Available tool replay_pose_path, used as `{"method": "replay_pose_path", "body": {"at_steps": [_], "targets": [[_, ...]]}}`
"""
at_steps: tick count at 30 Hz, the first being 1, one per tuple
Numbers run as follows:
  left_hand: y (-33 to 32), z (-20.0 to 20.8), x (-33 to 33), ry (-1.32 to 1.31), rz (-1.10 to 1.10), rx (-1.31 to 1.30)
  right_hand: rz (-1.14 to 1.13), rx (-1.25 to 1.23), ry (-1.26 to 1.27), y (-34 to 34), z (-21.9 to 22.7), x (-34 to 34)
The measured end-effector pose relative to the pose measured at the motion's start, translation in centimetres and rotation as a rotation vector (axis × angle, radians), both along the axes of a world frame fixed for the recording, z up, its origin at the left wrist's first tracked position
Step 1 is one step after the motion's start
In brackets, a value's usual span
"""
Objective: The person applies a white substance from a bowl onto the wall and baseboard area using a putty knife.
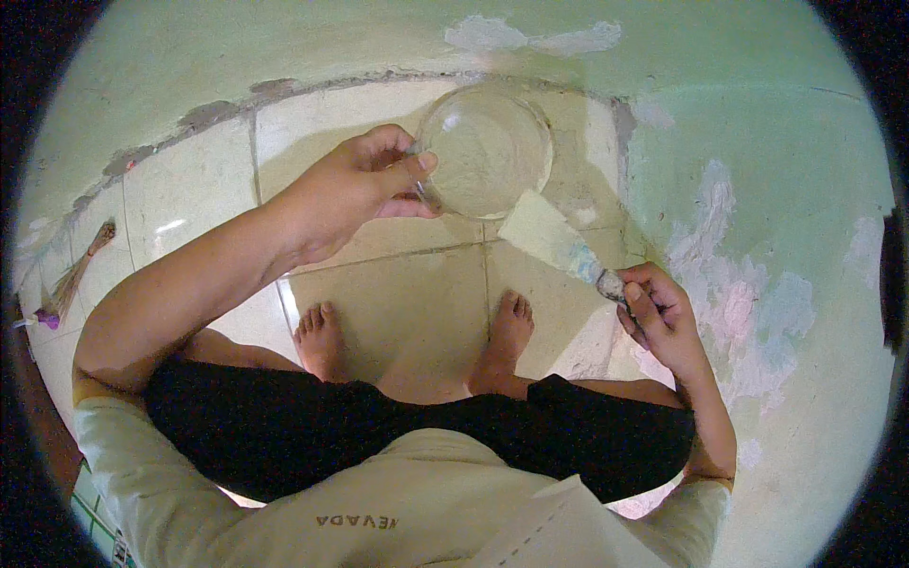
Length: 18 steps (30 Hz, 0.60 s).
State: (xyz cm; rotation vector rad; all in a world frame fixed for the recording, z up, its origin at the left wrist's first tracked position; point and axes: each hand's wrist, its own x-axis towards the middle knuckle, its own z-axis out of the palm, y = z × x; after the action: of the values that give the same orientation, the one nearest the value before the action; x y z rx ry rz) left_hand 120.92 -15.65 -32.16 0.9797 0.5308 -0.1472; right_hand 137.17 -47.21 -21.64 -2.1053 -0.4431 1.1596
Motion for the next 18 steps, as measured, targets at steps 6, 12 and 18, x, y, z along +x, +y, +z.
{"method": "replay_pose_path", "body": {"at_steps": [6, 12, 18], "targets": [[-0.4, 0.3, 0.0, -0.001, -0.017, -0.093, 0.037, 0.040, -0.043, 2.1, -0.7, 0.2], [-0.1, -0.1, -0.4, -0.040, 0.017, -0.100, 0.088, 0.005, -0.024, 0.3, -0.9, 0.6], [0.9, 0.2, -0.3, -0.016, -0.008, 0.017, 0.073, -0.083, -0.065, -1.3, 0.0, 0.2]]}}
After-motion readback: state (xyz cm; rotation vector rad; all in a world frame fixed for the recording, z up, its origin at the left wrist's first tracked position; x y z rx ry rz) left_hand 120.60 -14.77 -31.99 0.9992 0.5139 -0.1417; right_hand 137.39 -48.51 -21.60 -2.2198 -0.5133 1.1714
